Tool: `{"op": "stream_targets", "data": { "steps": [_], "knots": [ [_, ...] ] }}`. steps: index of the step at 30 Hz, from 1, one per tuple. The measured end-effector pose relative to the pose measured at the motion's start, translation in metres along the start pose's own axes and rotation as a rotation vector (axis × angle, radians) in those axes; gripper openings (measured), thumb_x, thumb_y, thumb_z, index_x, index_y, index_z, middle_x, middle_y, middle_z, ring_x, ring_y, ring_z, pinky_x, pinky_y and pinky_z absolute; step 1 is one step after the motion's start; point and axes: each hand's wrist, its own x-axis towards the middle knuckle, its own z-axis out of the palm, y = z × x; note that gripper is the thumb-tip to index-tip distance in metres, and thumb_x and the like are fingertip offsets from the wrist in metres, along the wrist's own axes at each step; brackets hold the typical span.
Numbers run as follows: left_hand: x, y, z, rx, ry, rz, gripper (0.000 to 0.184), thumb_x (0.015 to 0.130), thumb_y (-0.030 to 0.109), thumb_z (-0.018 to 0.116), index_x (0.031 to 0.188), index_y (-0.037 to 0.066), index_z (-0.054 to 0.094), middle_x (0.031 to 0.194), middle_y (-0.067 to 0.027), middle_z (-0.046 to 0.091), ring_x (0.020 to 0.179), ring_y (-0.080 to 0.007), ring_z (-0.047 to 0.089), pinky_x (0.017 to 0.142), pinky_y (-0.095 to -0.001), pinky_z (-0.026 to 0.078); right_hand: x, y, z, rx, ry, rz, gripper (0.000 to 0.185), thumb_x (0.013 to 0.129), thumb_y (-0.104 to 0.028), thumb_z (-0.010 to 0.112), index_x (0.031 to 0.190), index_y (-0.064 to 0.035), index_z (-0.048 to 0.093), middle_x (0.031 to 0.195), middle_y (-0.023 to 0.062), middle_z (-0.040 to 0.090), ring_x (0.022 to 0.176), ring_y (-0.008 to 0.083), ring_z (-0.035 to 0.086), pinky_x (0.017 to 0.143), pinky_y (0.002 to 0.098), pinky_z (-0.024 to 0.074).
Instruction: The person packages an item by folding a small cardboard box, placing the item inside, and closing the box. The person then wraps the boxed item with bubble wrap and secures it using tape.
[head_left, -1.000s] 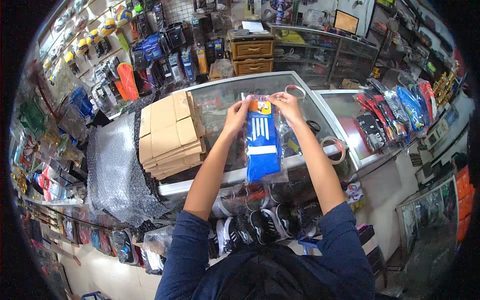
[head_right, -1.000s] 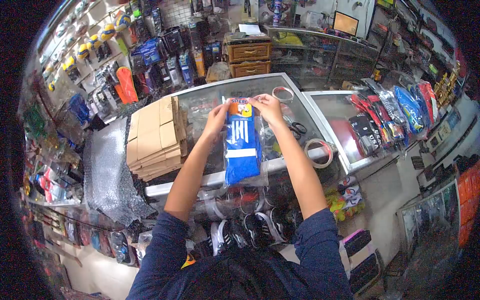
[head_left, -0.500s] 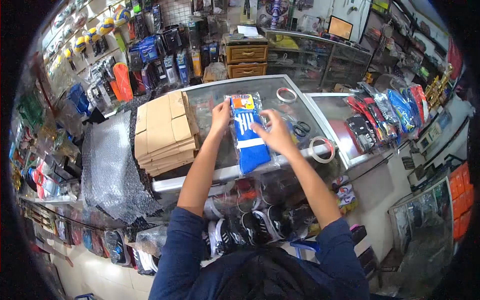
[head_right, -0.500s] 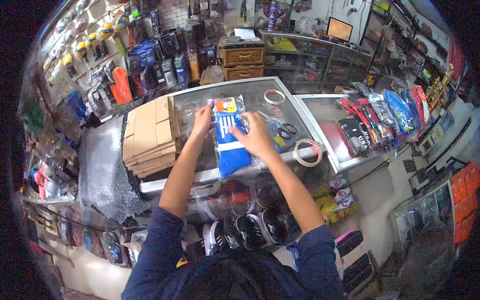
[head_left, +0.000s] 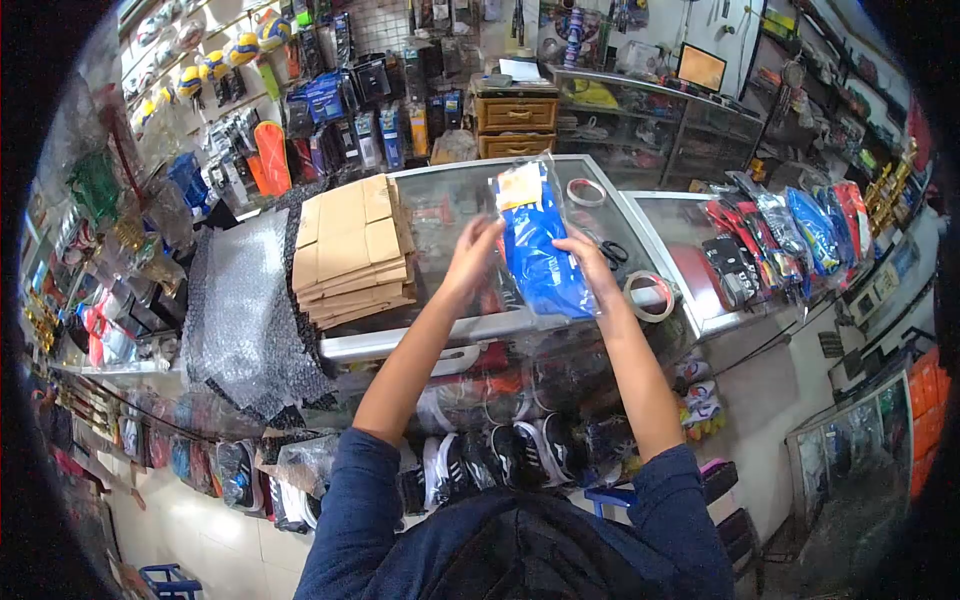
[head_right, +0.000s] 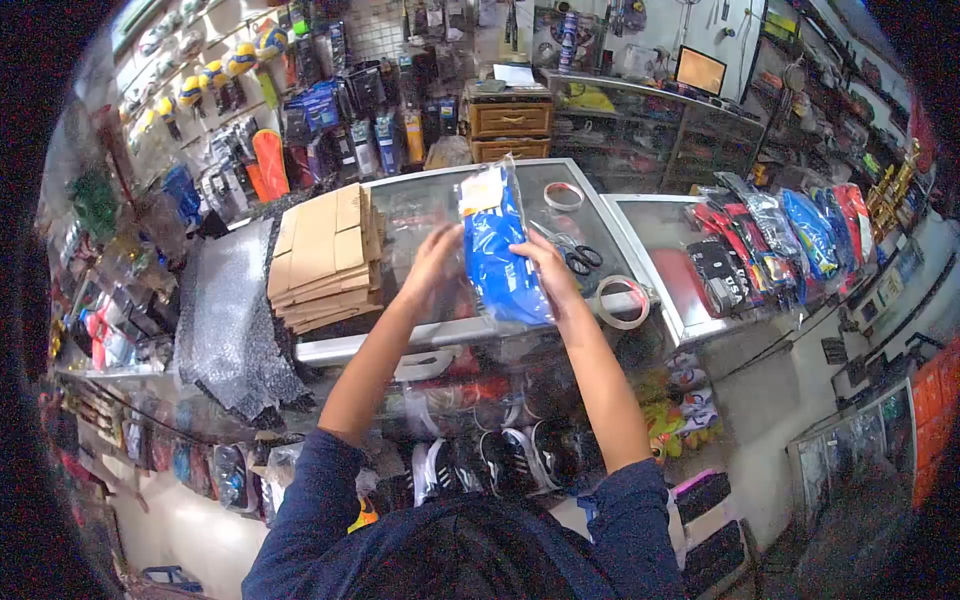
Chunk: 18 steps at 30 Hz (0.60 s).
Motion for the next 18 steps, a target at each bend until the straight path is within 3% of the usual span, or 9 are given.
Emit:
{"op": "stream_targets", "data": {
  "steps": [1, 3, 7, 11, 13, 15, 16, 17, 18],
  "knots": [
    [-0.001, -0.003, -0.002, 0.002, 0.003, 0.004, 0.045, 0.089, 0.027, 0.059, 0.123, 0.001, 0.048, 0.117, -0.0131, 0.056, 0.108, -0.0156, 0.053, 0.086, -0.0319, 0.046, 0.003, 0.004, -0.004, 0.091, -0.061, 0.032, 0.041, 0.083, -0.008, 0.054, 0.122, 0.0006, 0.048, 0.111, 0.0092, 0.059, 0.094, 0.0153, 0.06, 0.083, 0.0278, 0.0486],
    [-0.004, -0.006, -0.002, -0.122, -0.324, -0.069, 0.039, 0.089, 0.023, 0.061, 0.119, 0.001, 0.05, 0.11, -0.0092, 0.06, 0.098, -0.0121, 0.058, 0.081, -0.0278, 0.049, 0.004, 0.009, -0.003, 0.084, -0.068, 0.022, 0.039, 0.084, -0.008, 0.054, 0.122, 0.0002, 0.047, 0.108, 0.008, 0.059, 0.095, 0.0156, 0.06, 0.083, 0.0282, 0.049],
    [-0.003, -0.004, -0.006, -0.094, -0.308, 0.191, 0.033, 0.087, 0.011, 0.062, 0.116, -0.002, 0.052, 0.103, -0.0085, 0.063, 0.089, -0.0119, 0.061, 0.08, -0.0266, 0.05, -0.008, 0.007, 0.004, 0.061, -0.029, -0.065, 0.041, 0.084, -0.012, 0.059, 0.122, -0.0017, 0.045, 0.111, 0.0066, 0.057, 0.096, 0.0147, 0.059, 0.082, 0.0275, 0.0484],
    [-0.001, 0.001, -0.014, -0.088, -0.244, 0.215, 0.034, 0.087, 0.007, 0.062, 0.118, -0.001, 0.05, 0.099, -0.0074, 0.065, 0.087, -0.0115, 0.062, 0.077, -0.0281, 0.051, -0.034, -0.002, 0.008, -0.285, 0.02, 0.108, 0.057, 0.075, -0.012, 0.073, 0.122, -0.0037, 0.042, 0.11, 0.0103, 0.057, 0.096, 0.0139, 0.057, 0.077, 0.0279, 0.0488],
    [0.005, 0.0, -0.017, -0.083, -0.232, 0.195, 0.043, 0.085, 0.01, 0.064, 0.122, -0.002, 0.046, 0.102, -0.0105, 0.064, 0.088, -0.0144, 0.063, 0.079, -0.0275, 0.051, -0.03, 0.015, -0.004, -0.457, -0.113, -0.043, 0.06, 0.071, -0.004, 0.075, 0.121, -0.0017, 0.042, 0.109, 0.012, 0.057, 0.095, 0.0141, 0.057, 0.077, 0.0284, 0.0488],
    [0.0, 0.007, -0.017, 0.023, -0.124, 0.123, 0.055, 0.085, 0.013, 0.065, 0.129, -0.002, 0.036, 0.117, -0.0151, 0.057, 0.101, -0.0171, 0.058, 0.088, -0.0312, 0.047, -0.017, 0.015, -0.006, -0.452, -0.092, -0.069, 0.058, 0.068, 0.003, 0.073, 0.119, -0.002, 0.045, 0.108, 0.0112, 0.058, 0.095, 0.0145, 0.056, 0.081, 0.0294, 0.0473],
    [0.001, 0.002, -0.021, 0.051, -0.162, 0.209, 0.065, 0.087, 0.022, 0.062, 0.136, -0.003, 0.026, 0.131, -0.0203, 0.046, 0.115, -0.0216, 0.051, 0.092, -0.0328, 0.044, -0.01, 0.01, -0.002, -0.584, -0.063, -0.285, 0.054, 0.067, 0.004, 0.07, 0.117, -0.0021, 0.048, 0.108, 0.0111, 0.059, 0.095, 0.0159, 0.057, 0.083, 0.0299, 0.0465],
    [0.002, -0.004, -0.023, 0.052, -0.151, 0.21, 0.065, 0.087, 0.022, 0.062, 0.136, -0.003, 0.026, 0.131, -0.0203, 0.046, 0.115, -0.0216, 0.051, 0.092, -0.0328, 0.044, -0.002, 0.006, 0.003, -0.71, -0.034, -0.503, 0.051, 0.066, 0.005, 0.068, 0.114, -0.0021, 0.052, 0.108, 0.0109, 0.059, 0.095, 0.0172, 0.058, 0.085, 0.0305, 0.0457],
    [0.002, -0.008, -0.025, 0.153, -0.052, 0.23, 0.07, 0.088, 0.023, 0.062, 0.139, -0.004, 0.021, 0.137, -0.0217, 0.036, 0.122, -0.0256, 0.043, 0.098, -0.0351, 0.038, 0.009, 0.002, 0.008, -0.831, 0.005, -0.565, 0.047, 0.066, 0.006, 0.064, 0.111, -0.003, 0.055, 0.106, 0.0112, 0.06, 0.094, 0.0198, 0.059, 0.085, 0.0313, 0.0456]
  ]
}}
